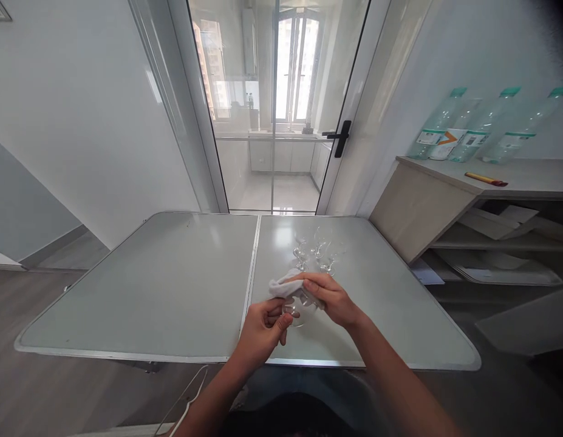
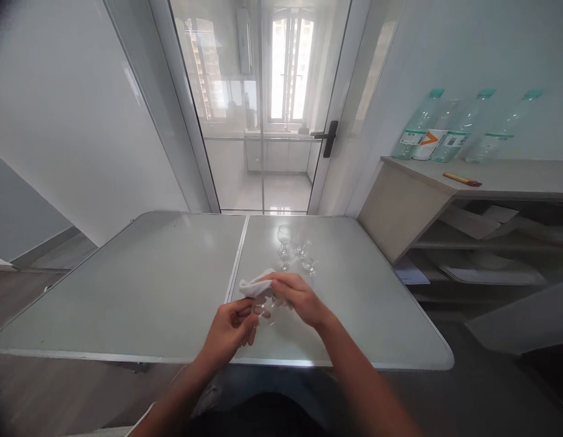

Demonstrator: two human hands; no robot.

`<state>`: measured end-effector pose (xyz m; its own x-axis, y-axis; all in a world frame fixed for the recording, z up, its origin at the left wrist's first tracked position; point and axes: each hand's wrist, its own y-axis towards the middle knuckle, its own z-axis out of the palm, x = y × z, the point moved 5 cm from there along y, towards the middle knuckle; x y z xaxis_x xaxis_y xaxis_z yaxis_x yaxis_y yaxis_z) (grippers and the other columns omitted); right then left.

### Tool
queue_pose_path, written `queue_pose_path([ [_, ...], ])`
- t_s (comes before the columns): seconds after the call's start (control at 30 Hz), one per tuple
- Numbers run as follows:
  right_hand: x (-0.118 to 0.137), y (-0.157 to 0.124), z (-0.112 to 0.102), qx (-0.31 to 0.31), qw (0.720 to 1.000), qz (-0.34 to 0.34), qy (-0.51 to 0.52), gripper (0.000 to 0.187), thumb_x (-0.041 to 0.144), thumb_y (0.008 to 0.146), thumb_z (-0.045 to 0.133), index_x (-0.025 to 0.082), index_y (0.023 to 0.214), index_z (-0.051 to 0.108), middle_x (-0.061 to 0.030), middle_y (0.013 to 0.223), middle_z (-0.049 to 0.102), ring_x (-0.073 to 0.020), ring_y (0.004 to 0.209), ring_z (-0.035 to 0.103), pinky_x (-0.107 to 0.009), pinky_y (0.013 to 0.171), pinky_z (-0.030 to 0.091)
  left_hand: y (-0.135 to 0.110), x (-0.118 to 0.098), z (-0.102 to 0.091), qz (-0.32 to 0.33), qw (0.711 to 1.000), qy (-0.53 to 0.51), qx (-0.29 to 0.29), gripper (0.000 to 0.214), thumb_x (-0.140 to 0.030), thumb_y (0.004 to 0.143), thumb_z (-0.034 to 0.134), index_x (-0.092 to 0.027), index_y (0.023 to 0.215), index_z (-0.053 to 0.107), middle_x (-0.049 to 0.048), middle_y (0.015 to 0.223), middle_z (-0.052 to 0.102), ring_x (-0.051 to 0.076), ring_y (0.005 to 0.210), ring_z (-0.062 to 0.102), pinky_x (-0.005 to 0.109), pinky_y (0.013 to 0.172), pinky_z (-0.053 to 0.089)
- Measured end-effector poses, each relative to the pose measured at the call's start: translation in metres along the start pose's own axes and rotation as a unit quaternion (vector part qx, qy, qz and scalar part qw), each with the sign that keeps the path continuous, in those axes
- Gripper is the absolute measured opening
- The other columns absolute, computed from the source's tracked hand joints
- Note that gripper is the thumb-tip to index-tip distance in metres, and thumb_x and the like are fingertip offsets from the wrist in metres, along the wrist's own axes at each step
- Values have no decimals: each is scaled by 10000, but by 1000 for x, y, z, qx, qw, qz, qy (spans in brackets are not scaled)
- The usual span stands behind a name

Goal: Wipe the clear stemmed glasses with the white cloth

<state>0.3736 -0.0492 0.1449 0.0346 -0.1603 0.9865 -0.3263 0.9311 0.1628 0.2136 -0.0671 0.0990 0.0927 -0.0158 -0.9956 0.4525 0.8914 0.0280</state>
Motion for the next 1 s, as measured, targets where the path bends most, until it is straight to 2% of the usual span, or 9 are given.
queue_pose_path([
  [0.13, -43, -6, 27, -209, 951, 16, 227, 326, 470, 961, 628, 197, 1075, 764, -82, 1018, 773, -254, 920, 715, -378, 811, 570, 5, 2, -4, 34, 980, -115, -159, 592, -650, 869, 662, -144, 1175, 687, 133, 1014, 753, 89, 527, 541, 222, 470, 411],
  [0.27, -53, -25, 62, -314, 944, -95, 35, 423, 346, 1066, 434, 260, 1455, 577, -81, 1464, 609, -289, 1390, 531, -501, 1159, 428, 8, 8, -2, 19, 956, -133, -262, 474, -561, 905, 673, -202, 1214, 655, 95, 1105, 731, 134, 799, 642, 235, 688, 510],
  [0.33, -39, -28, 70, -271, 934, -191, -135, 492, 228, 1061, 400, 285, 1545, 469, -56, 1591, 477, -271, 1500, 398, -515, 1237, 330, 7, 12, 1, 9, 959, -120, -257, 394, -509, 913, 681, -190, 1145, 681, 76, 1064, 728, 150, 852, 641, 239, 717, 506],
  [0.4, -25, -28, 73, -167, 904, -281, -275, 575, 125, 1023, 405, 279, 1577, 415, -61, 1609, 449, -260, 1507, 391, -504, 1238, 340, 5, 17, 3, 5, 962, -117, -246, 313, -459, 900, 699, -154, 972, 707, 55, 919, 720, 155, 814, 628, 234, 681, 487],
  [0.53, -12, -30, 66, -56, 863, -349, -361, 649, 32, 960, 438, 233, 1576, 404, -96, 1531, 548, -246, 1433, 502, -472, 1176, 440, 4, 20, 3, 21, 954, -200, -224, 237, -349, 820, 774, -143, 924, 722, 55, 903, 728, 192, 857, 664, 277, 750, 522],
  [0.63, -12, -38, 66, -58, 878, -346, -326, 621, 10, 953, 435, 231, 1533, 455, -91, 1489, 590, -245, 1409, 528, -466, 1154, 464, 7, 11, 1, 35, 940, -277, -197, 358, -309, 806, 785, -185, 1136, 723, 83, 1149, 735, 237, 1090, 676, 331, 958, 522],
  [0.73, -13, -48, 67, -81, 880, -339, -321, 610, -14, 937, 416, 213, 1499, 482, -112, 1477, 590, -267, 1408, 518, -481, 1134, 462, 9, 1, -1, 14, 929, -334, -158, 456, -434, 860, 748, -175, 1232, 696, 129, 1346, 666, 272, 1279, 603, 359, 1081, 474],
  [0.87, -12, -49, 69, -89, 881, -313, -344, 426, 36, 928, 500, 212, 1296, 622, -123, 1319, 642, -282, 1260, 590, -484, 1063, 479, 8, -3, -6, 20, 922, -343, -180, 576, -584, 865, 718, -195, 1283, 635, 129, 1280, 682, 246, 1123, 679, 354, 977, 530],
  [1.0, -15, -39, 60, -226, 908, -217, -279, 139, 128, 952, 534, 221, 981, 634, -95, 1065, 581, -252, 1031, 596, -424, 883, 534, 5, -3, 2, 46, 936, -307, -164, 557, -537, 877, 728, -220, 1313, 586, 142, 1329, 656, 265, 1181, 653, 365, 981, 517],
])
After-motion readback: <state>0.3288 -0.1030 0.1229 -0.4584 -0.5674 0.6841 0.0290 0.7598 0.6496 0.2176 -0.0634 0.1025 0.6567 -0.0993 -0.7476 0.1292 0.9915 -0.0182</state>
